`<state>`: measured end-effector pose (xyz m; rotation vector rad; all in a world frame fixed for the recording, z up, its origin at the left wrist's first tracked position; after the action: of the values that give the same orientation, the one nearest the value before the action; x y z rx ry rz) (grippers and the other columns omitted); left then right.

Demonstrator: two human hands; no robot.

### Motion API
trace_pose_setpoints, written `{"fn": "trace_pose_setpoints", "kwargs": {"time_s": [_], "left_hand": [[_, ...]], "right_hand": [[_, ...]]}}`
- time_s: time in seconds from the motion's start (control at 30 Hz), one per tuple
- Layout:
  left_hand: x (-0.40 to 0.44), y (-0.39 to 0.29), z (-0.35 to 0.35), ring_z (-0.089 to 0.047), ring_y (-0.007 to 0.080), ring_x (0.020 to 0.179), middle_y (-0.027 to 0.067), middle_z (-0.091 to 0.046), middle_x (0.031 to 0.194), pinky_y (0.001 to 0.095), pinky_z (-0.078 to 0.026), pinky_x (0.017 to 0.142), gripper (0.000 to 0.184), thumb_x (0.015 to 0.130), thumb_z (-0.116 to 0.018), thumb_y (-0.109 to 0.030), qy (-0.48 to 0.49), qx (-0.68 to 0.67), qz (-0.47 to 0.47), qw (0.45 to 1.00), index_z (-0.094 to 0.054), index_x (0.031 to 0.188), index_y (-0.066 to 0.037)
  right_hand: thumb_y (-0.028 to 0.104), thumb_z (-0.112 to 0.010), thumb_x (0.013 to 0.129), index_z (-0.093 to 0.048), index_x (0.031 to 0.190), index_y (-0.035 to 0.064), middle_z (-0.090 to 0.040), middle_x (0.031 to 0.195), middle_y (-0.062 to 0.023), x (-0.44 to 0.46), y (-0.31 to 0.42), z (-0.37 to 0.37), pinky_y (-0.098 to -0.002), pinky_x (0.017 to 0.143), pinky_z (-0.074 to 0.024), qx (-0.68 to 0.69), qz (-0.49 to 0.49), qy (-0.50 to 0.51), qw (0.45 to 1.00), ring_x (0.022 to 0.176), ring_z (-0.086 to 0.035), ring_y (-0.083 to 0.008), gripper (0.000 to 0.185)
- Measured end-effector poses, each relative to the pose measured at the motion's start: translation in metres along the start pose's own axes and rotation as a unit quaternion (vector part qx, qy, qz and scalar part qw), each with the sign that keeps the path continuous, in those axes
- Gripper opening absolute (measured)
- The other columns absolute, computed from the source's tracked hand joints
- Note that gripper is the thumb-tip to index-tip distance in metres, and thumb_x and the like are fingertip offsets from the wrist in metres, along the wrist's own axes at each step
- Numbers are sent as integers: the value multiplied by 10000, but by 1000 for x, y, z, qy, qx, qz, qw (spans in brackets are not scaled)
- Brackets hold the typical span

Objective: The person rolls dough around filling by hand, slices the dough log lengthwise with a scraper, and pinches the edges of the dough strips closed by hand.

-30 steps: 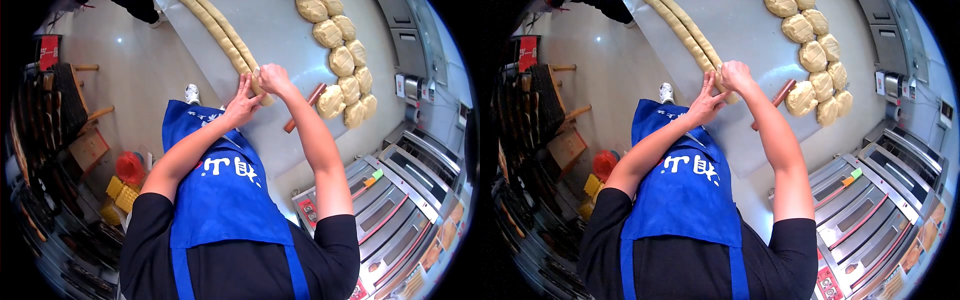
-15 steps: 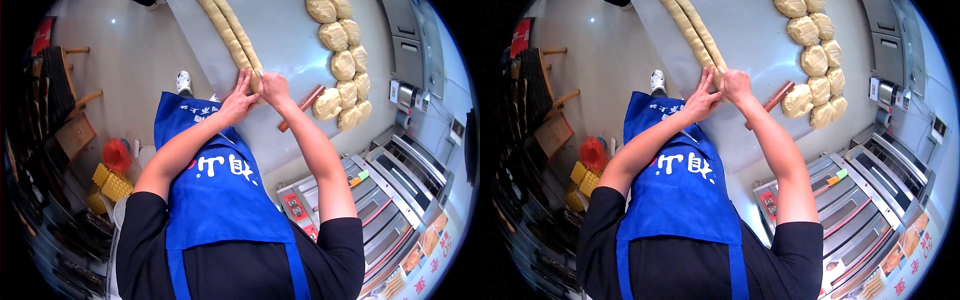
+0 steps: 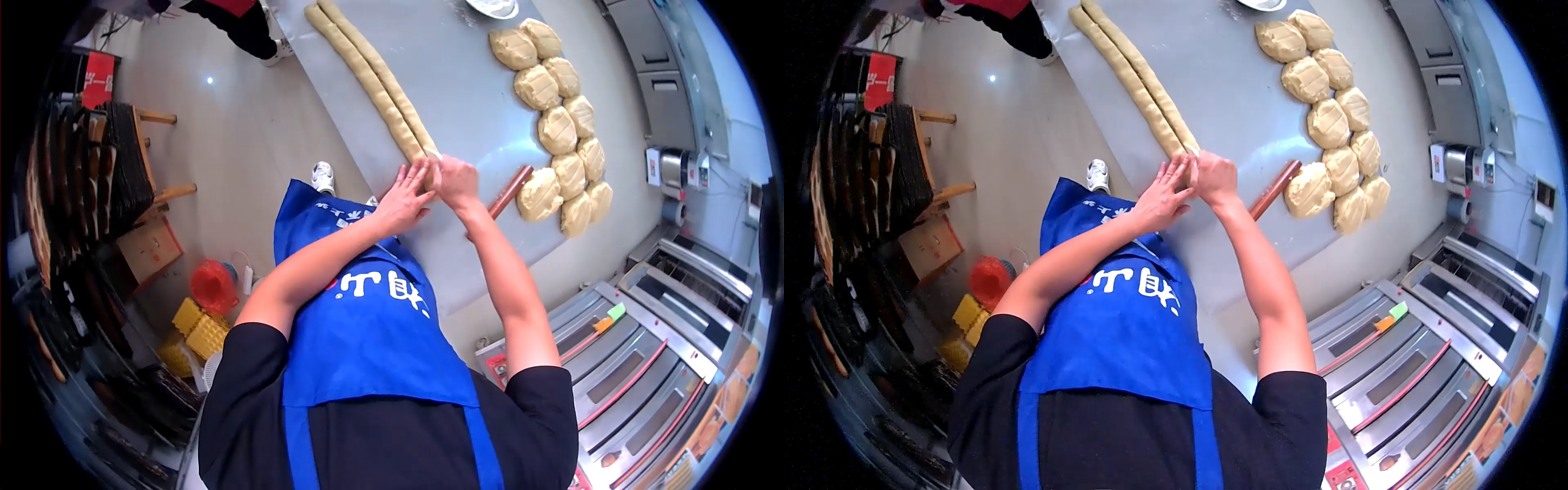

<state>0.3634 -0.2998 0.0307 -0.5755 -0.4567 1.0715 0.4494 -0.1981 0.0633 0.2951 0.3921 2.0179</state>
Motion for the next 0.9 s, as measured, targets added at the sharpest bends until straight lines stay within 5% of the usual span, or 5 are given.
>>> {"fn": "trace_pose_setpoints", "kwargs": {"time_s": [0.17,0.37,0.9], "left_hand": [[-5,-19,-11,-127,401,1702,209,-192,1822,597,-145,1368,765,928,-813,-266,47,25,-25,998,-520,1624,-141],[-7,-19,-26,-185,295,1702,106,-255,1823,586,-163,1365,880,958,-764,-293,87,113,-42,989,-360,1710,-74],[-10,-13,-26,-176,306,1704,120,-264,1820,586,-194,1359,865,973,-742,-233,124,88,-37,988,-339,1724,-83]], "right_hand": [[299,-689,1014,-754,913,48,-742,801,-236,-18,-17,73,-550,685,-594,64,-90,-20,994,757,-741,-463,278],[317,-663,1038,-756,925,50,-745,797,-240,-73,-43,45,-579,723,-588,37,-115,59,991,772,-740,-469,304],[248,-677,1007,-725,877,64,-756,808,-205,-76,-33,-1,-558,705,-606,-49,-44,112,992,748,-752,-432,230]]}}
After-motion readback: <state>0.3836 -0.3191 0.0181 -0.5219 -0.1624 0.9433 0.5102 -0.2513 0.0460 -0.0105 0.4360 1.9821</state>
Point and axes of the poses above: each hand's wrist, its own x-axis towards the middle knuckle, its own z-axis out of the back of the hand, y = z × x, the point moved 9 cm from there along x, towards the middle knuckle
